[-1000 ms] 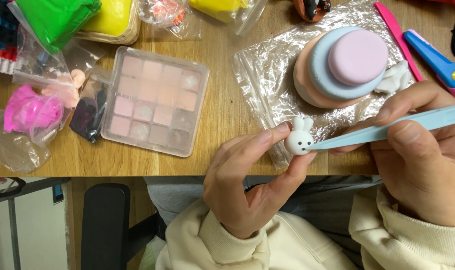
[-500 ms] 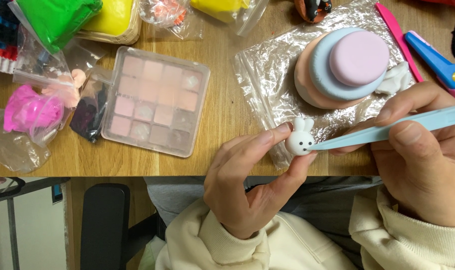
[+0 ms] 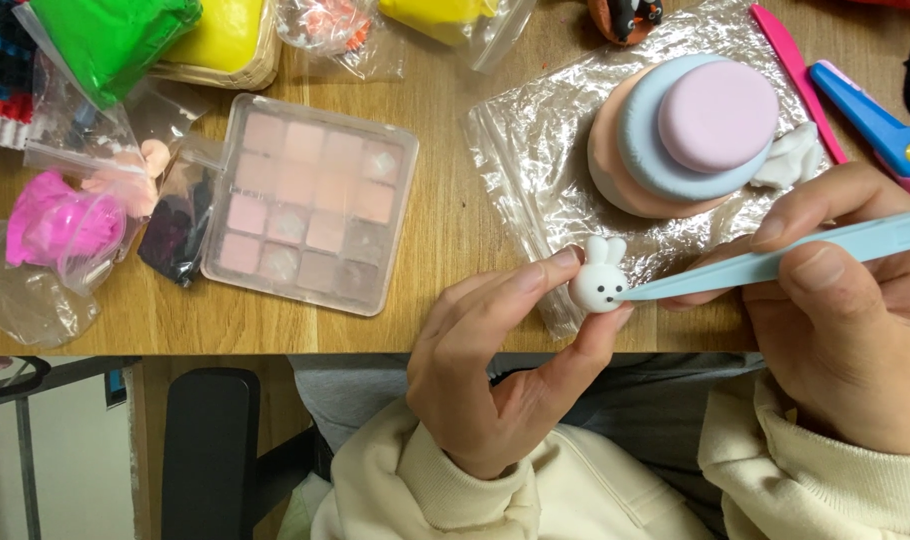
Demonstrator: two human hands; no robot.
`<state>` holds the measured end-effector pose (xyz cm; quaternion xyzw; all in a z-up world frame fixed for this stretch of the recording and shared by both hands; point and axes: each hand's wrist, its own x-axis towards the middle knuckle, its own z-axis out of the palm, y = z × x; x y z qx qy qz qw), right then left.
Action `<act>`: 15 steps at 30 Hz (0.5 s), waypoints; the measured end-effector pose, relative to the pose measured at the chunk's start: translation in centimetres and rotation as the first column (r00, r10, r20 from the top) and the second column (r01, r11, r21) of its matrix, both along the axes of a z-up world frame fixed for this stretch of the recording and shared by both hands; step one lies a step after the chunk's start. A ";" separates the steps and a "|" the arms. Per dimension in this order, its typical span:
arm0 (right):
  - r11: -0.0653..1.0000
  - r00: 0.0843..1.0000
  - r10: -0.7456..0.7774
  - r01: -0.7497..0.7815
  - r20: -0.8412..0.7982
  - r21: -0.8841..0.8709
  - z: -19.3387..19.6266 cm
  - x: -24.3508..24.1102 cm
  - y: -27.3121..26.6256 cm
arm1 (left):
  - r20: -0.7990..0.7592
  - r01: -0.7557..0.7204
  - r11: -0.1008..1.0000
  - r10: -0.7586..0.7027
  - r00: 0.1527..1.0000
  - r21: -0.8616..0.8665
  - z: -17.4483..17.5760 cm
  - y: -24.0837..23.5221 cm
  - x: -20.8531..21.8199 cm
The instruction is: The person rolls a small piece of clay into a ball and shapes it into a tiny figure. They then use tweezers to attach small black clay dots as eyes to a white clay bunny figure, carefully adjusting the placement of the features.
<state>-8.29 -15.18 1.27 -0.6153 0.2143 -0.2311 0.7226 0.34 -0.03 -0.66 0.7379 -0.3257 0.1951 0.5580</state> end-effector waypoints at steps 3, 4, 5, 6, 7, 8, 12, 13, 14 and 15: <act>1.000 1.000 0.001 -0.001 -0.006 0.013 0.1 0.0 0.0 | 0.011 -0.008 1.000 0.008 1.000 0.008 0.0 0.0 0.0; 1.000 1.000 0.000 0.001 -0.007 0.013 0.1 0.0 0.0 | 0.013 -0.005 1.000 0.005 1.000 0.004 0.0 0.0 0.0; 1.000 1.000 -0.002 0.002 -0.008 0.014 0.1 0.0 0.0 | 0.016 -0.002 1.000 0.002 1.000 0.000 0.0 -0.1 0.0; 1.000 1.000 -0.002 0.002 -0.008 0.014 0.1 0.0 0.0 | 0.016 -0.002 1.000 0.002 1.000 0.000 0.0 0.0 0.0; 1.000 1.000 0.001 -0.001 -0.006 0.010 0.1 -0.1 -0.1 | 0.007 -0.002 1.000 0.002 1.000 0.006 0.0 0.0 0.0; 1.000 1.000 0.003 -0.003 -0.005 0.006 0.0 -0.1 -0.1 | -0.003 -0.002 1.000 0.002 1.000 0.012 0.0 0.1 0.0; 1.000 1.000 -0.004 0.003 0.007 0.014 0.0 0.0 0.0 | -0.002 0.011 1.000 -0.011 1.000 0.001 0.0 0.0 0.0; 1.000 1.000 -0.002 0.002 0.000 0.010 0.0 -0.1 0.0 | -0.003 0.011 1.000 -0.011 1.000 0.000 0.0 0.1 0.0; 1.000 1.000 0.000 0.000 -0.006 0.005 -0.1 -0.2 -0.1 | -0.003 0.012 1.000 -0.012 1.000 -0.002 -0.1 0.1 0.0; 1.000 1.000 0.000 0.000 -0.006 0.005 -0.1 -0.1 0.0 | -0.003 0.012 1.000 -0.012 1.000 -0.002 -0.1 0.1 0.0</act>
